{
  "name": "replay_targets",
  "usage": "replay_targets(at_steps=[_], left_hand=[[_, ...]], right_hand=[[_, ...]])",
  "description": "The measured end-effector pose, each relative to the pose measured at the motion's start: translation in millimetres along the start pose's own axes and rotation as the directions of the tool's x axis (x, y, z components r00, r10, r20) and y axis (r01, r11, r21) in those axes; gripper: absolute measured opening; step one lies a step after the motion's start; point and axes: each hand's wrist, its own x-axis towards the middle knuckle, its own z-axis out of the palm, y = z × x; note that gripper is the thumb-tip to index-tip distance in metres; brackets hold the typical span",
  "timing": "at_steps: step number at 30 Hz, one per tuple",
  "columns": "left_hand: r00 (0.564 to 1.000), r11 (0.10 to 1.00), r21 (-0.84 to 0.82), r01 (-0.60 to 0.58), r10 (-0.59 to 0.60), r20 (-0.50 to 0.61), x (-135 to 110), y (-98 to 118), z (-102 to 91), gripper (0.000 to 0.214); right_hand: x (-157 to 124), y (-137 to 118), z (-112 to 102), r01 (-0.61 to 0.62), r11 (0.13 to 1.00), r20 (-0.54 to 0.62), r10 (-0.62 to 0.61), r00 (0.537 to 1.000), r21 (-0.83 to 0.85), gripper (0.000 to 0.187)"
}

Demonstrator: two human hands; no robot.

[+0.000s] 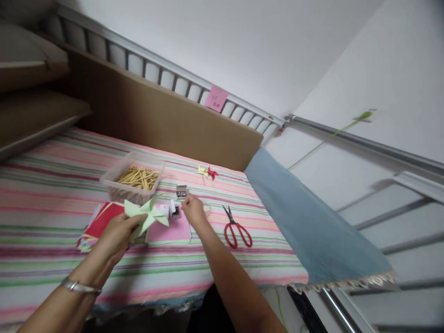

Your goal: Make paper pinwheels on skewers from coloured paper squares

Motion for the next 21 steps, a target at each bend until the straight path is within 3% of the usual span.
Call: replay_targets(at_steps=[5, 10, 21], left_hand=[[0.999, 0.999, -0.044, 0.018, -0.017, 0.032, -2, -2, 10.1, 0.023], [1.0, 1.0, -0.017, 0.017, -0.017, 0.004, 4, -13, 15.0, 0.025], [0.998, 0.995, 0.079, 0.053, -0.055, 0.018, 9, -29, 44.6, 0.019]], right_hand=[[-36, 9, -7, 0.046, 0.948, -0.004, -0.047, 0.999, 0.315, 0.015], [-51, 8, -8, -0.033, 0.692, 0.048, -0.002, 0.999, 0.721, 0.017], [-47, 18, -14, -0.182, 0.501, 0.18, 0.053, 0.982, 0.846, 0.019]])
